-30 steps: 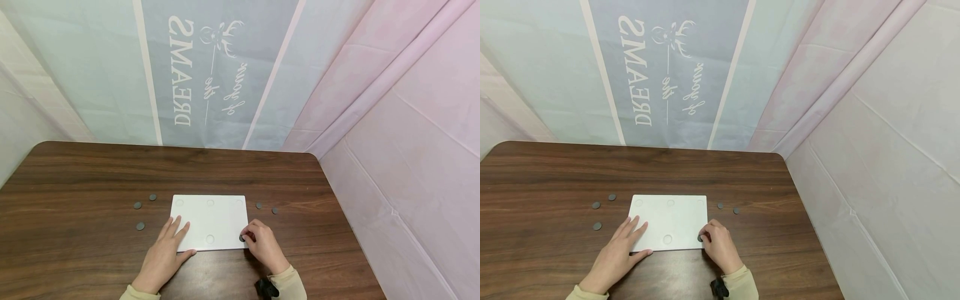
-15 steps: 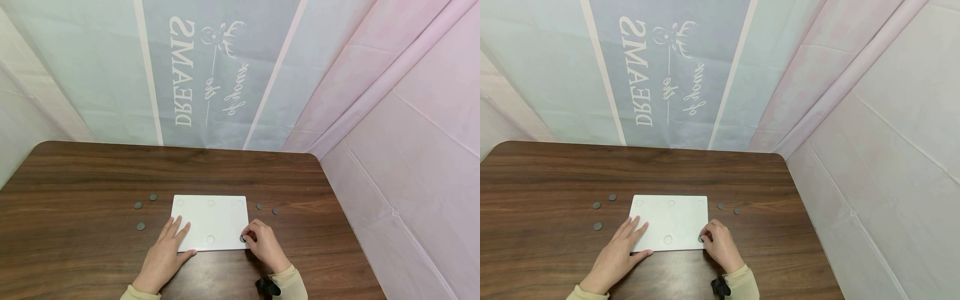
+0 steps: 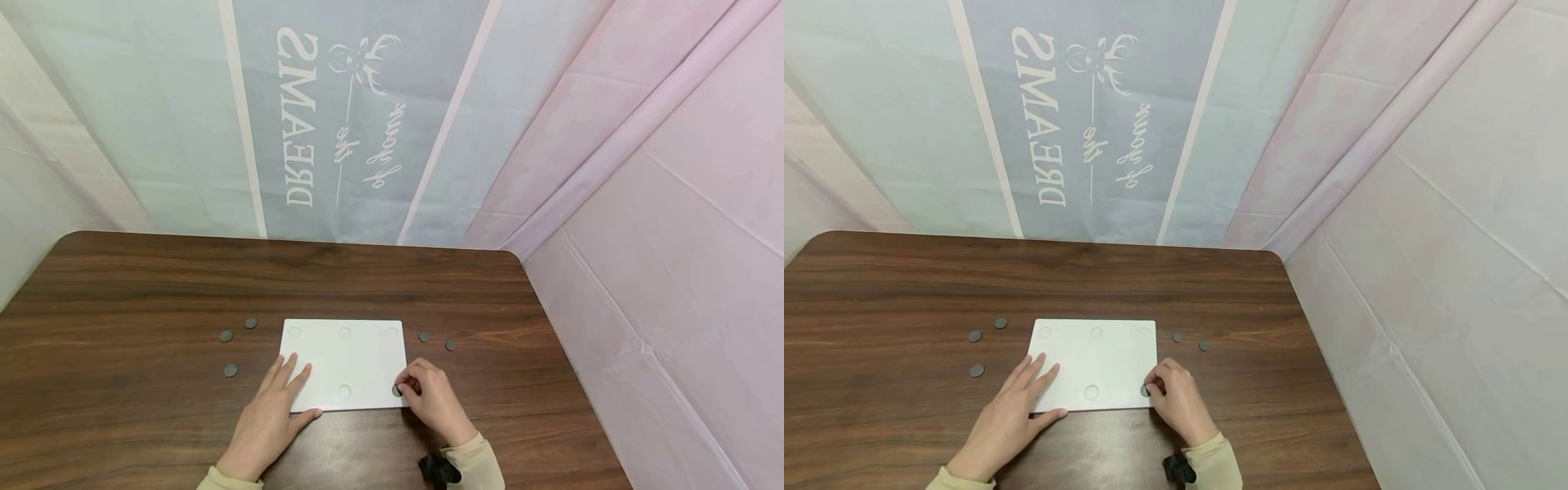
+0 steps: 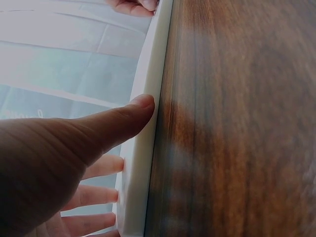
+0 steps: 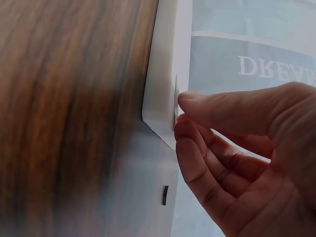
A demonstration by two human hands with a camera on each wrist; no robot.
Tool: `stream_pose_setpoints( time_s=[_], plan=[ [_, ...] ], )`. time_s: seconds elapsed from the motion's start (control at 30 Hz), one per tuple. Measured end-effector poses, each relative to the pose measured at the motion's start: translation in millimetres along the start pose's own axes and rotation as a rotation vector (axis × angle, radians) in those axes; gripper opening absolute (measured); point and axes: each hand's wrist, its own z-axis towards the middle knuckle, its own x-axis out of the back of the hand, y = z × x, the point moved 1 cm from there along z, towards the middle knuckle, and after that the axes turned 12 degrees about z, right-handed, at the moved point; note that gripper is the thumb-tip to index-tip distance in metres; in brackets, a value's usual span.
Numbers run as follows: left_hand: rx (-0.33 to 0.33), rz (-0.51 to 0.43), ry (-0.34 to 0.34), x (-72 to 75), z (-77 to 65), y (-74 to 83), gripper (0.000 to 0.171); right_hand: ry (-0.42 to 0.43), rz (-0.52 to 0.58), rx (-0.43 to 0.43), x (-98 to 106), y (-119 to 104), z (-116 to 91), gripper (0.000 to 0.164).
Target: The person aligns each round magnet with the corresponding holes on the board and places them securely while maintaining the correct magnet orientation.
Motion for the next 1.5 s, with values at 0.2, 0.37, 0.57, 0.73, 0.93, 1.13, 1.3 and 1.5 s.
stream_pose_setpoints(
  time_s=[0.2, 0.37, 0.57, 0.73, 0.93, 1.13, 1.3, 1.5],
  plan=[
    [0.001, 0.004, -0.006, 0.3, 0.1, 0.6, 0.067, 0.019, -0.004, -0.025, 1.6, 3.0, 0.4, 0.008],
    [0.003, 0.008, -0.014, 0.1, 0.2, 0.4, 0.067, 0.036, -0.013, -0.041, 2.4, 4.7, 1.5, 0.006],
    [0.001, 0.014, -0.014, 0.1, 0.6, 0.8, 0.067, 0.091, -0.037, -0.035, 3.8, 7.1, 2.5, 0.008],
    [-0.001, 0.014, -0.009, 0.7, 0.8, 0.9, 0.067, 0.113, -0.069, -0.036, 5.4, 9.4, 4.4, 0.008],
    [-0.006, 0.010, -0.003, 1.0, 0.4, 0.4, 0.067, 0.117, -0.066, -0.040, 7.8, 10.1, 5.6, 0.008],
    [-0.007, 0.006, -0.001, 1.1, 0.2, 0.4, 0.067, 0.134, -0.100, -0.051, 9.6, 10.4, 7.4, 0.008],
    [-0.006, 0.005, 0.001, 0.9, 0.4, 0.3, 0.067, 0.143, -0.137, -0.051, 9.2, 12.2, 8.8, 0.008],
    [-0.002, 0.005, 0.002, 0.4, 0.5, -0.1, 0.068, 0.159, -0.168, -0.040, 8.8, 14.9, 10.6, 0.009]
  ],
)
